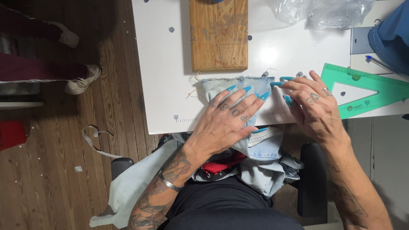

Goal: Measuring and aligning denim fabric using a triangle ruler on a workshop table

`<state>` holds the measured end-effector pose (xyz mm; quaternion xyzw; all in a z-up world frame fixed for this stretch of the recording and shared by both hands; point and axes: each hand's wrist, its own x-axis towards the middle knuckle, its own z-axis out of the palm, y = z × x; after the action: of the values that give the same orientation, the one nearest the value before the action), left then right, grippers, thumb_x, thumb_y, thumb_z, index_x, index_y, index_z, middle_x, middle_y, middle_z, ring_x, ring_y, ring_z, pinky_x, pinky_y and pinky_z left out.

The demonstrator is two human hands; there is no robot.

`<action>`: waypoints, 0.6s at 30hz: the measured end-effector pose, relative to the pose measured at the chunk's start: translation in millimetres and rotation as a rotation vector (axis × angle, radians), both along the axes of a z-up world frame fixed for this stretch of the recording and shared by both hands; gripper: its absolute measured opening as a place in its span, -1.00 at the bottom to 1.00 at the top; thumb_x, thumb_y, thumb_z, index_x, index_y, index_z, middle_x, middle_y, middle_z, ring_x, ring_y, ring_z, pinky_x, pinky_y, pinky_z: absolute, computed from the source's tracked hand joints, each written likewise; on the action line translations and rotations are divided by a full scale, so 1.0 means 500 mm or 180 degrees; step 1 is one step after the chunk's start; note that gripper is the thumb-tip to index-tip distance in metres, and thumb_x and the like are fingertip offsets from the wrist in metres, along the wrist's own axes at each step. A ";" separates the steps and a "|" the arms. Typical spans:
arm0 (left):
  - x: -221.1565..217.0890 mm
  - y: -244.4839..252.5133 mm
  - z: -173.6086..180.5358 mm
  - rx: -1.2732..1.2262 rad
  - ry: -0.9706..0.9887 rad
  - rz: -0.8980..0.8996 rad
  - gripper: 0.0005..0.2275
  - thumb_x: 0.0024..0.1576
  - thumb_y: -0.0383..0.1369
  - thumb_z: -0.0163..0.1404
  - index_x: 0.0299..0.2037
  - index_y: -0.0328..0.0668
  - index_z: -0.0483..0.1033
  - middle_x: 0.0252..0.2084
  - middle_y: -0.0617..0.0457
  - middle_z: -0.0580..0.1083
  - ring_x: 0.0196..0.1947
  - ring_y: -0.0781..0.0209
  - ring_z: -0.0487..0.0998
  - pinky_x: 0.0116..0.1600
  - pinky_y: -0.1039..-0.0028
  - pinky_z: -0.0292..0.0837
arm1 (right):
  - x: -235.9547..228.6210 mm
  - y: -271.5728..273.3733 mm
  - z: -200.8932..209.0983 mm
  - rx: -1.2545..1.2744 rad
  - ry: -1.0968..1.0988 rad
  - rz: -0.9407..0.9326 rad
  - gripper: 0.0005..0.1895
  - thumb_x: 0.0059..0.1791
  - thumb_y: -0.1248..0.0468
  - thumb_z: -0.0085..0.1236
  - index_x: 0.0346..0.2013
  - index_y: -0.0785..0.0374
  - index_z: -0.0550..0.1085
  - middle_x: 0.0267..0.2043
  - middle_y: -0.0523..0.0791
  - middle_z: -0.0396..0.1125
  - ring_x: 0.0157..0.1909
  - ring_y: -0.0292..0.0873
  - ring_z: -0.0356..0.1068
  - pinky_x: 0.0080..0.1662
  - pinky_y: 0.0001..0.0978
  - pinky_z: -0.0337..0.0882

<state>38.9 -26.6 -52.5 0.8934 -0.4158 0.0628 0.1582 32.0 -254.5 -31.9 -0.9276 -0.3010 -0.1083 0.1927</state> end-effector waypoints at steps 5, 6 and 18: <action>0.007 -0.008 0.005 -0.0239 0.0296 -0.0275 -0.60 0.07 -0.16 -0.14 0.08 -0.13 0.25 0.24 0.12 0.06 0.26 0.21 -0.02 0.30 0.21 -0.11 | 0.000 -0.004 -0.003 0.0111 0.0157 -0.0037 -0.89 -0.05 0.44 -0.24 -0.26 0.35 0.27 -0.09 -0.01 0.28 -0.02 0.05 0.26 0.20 0.08 0.10; 0.008 -0.006 0.003 -0.0239 0.0290 -0.0274 -0.60 0.07 -0.16 -0.14 0.08 -0.13 0.25 0.24 0.12 0.06 0.26 0.21 -0.02 0.30 0.21 -0.11 | 0.002 -0.004 -0.003 0.0111 0.0152 -0.0035 -0.89 -0.05 0.44 -0.24 -0.26 0.35 0.27 -0.09 -0.01 0.28 -0.02 0.05 0.26 0.20 0.08 0.10; 0.004 0.000 0.003 -0.0200 -0.0070 -0.0324 -0.68 0.05 -0.24 -0.07 -0.02 -0.09 0.23 0.12 0.05 0.25 0.17 0.22 0.19 0.20 0.37 0.10 | 0.005 -0.006 0.001 0.0027 0.0156 -0.0032 -0.88 -0.04 0.41 -0.22 -0.25 0.35 0.28 -0.09 -0.01 0.29 -0.01 0.05 0.26 0.19 0.05 0.12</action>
<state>41.1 -26.5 -51.1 0.8649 -0.4603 0.0775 0.1846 34.7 -257.6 -31.2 -0.9307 -0.2911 -0.0877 0.2034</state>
